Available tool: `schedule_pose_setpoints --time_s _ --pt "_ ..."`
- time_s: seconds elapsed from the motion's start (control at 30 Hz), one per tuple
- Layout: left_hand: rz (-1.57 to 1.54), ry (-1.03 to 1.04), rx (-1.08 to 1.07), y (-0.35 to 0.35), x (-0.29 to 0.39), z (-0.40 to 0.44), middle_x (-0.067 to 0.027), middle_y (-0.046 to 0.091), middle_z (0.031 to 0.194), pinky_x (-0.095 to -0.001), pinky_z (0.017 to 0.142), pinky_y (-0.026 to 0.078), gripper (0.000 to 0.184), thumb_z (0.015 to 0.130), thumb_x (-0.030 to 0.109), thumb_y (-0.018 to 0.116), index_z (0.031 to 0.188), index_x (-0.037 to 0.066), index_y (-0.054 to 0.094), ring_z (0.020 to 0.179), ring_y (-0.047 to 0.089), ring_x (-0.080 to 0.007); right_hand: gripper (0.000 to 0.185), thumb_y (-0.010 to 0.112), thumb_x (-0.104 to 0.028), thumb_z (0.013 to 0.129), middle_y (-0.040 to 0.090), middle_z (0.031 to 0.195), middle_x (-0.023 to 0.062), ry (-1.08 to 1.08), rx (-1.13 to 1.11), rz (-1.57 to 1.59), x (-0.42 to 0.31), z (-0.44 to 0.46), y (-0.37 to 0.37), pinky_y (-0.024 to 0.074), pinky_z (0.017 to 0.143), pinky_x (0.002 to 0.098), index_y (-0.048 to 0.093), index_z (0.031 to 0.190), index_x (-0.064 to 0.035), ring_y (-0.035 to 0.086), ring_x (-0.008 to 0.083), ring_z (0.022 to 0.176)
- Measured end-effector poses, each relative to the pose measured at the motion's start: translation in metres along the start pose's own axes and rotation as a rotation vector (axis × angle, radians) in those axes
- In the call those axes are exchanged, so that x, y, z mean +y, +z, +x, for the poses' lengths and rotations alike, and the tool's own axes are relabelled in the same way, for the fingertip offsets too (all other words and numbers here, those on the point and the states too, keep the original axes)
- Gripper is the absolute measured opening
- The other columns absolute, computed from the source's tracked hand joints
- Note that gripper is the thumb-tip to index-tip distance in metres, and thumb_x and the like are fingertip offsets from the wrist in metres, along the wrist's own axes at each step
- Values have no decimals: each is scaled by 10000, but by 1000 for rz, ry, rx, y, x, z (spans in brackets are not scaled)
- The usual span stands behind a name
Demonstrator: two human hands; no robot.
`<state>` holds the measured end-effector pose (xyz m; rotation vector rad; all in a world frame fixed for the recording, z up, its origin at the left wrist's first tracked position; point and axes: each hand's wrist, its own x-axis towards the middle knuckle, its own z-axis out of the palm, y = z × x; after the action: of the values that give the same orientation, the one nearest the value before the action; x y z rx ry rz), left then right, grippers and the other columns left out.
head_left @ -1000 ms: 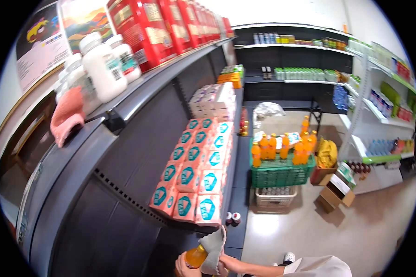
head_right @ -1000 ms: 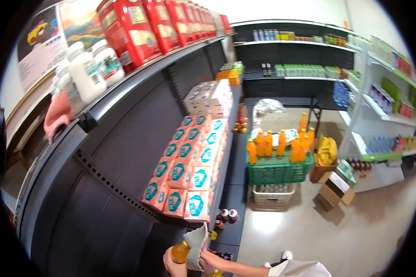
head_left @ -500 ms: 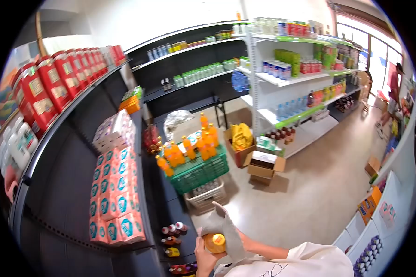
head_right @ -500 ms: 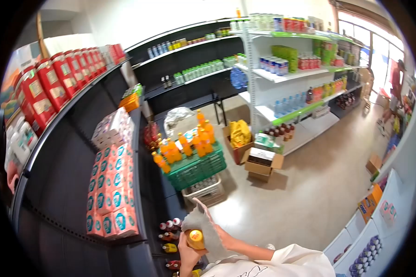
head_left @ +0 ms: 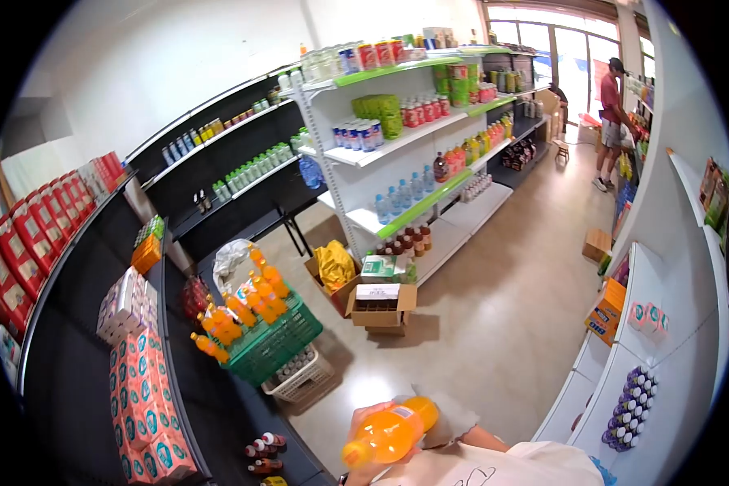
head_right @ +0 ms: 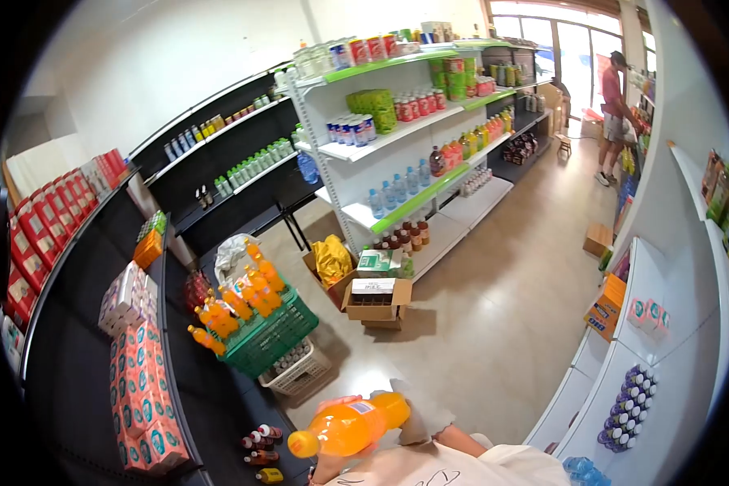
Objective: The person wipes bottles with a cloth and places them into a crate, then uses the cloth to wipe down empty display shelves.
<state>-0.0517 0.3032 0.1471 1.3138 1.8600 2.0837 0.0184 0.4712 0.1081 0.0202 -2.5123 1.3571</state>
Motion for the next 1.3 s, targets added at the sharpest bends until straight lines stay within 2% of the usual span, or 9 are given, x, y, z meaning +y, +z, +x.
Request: schedule_pose_setpoints --time_s 0.2,0.53,0.77,0.87,0.97,1.07,1.1,1.2,1.3 --pt "-193 -46 -78 53 -20 8 -143 542 1181 -354 925 474 865 556 204 914 1236 10 417 1071 567 -240 600 655 -213 876 539 1229 133 45 64 50 24 -18 -24 402 992 324 384 1365 4 525 263 1115" --pt "-363 -111 -95 94 -29 -2 -162 537 1194 -364 928 471 900 566 211 917 1256 2 377 1072 574 -256 597 662 -198 866 544 1218 133 40 101 103 32 -28 -38 407 980 320 391 1359 5 531 259 1102" --pt "-216 11 -74 92 -30 -12 -172 535 1198 -395 940 470 899 583 192 907 1269 13 354 1084 570 -275 595 667 -188 860 548 1210 133 21 101 125 33 -29 -34 410 972 317 396 1354 5 535 256 1093" --pt "-249 -106 -17 92 -26 -20 -170 518 1215 -399 946 465 892 587 192 906 1269 25 357 1079 567 -275 595 669 -183 857 549 1207 133 10 95 132 32 -29 -31 412 969 316 398 1352 5 537 255 1090" --pt "-330 -142 103 92 -37 -39 -164 486 1240 -401 957 454 883 629 213 885 1299 27 341 1100 541 -274 594 671 -178 854 551 1204 133 5 94 138 31 -30 -31 413 965 315 400 1350 5 539 254 1086" --pt "-211 -71 248 84 -47 -48 -157 441 1275 -405 973 438 894 676 245 856 1344 17 306 1128 506 -278 593 673 -174 851 553 1201 133 -3 98 125 30 -31 -33 415 962 313 403 1348 5 541 253 1082" --pt "-100 -27 254 77 -49 -47 -150 414 1297 -410 984 427 917 703 270 840 1377 12 275 1154 480 -283 593 673 -172 850 553 1200 133 2 100 119 31 -34 -36 415 961 313 403 1347 6 541 253 1081" --pt "-134 -180 289 67 -46 -49 -145 416 1299 -412 994 417 927 699 269 843 1383 14 271 1153 483 -282 592 675 -168 847 555 1196 132 12 105 121 32 -36 -37 417 957 312 406 1345 6 543 252 1077" --pt "19 -112 178 64 -48 -56 -143 440 1278 -407 1002 409 903 708 260 835 1375 13 279 1157 482 -271 592 677 -163 844 556 1193 132 17 105 120 33 -40 -35 418 954 310 408 1343 6 545 250 1073"
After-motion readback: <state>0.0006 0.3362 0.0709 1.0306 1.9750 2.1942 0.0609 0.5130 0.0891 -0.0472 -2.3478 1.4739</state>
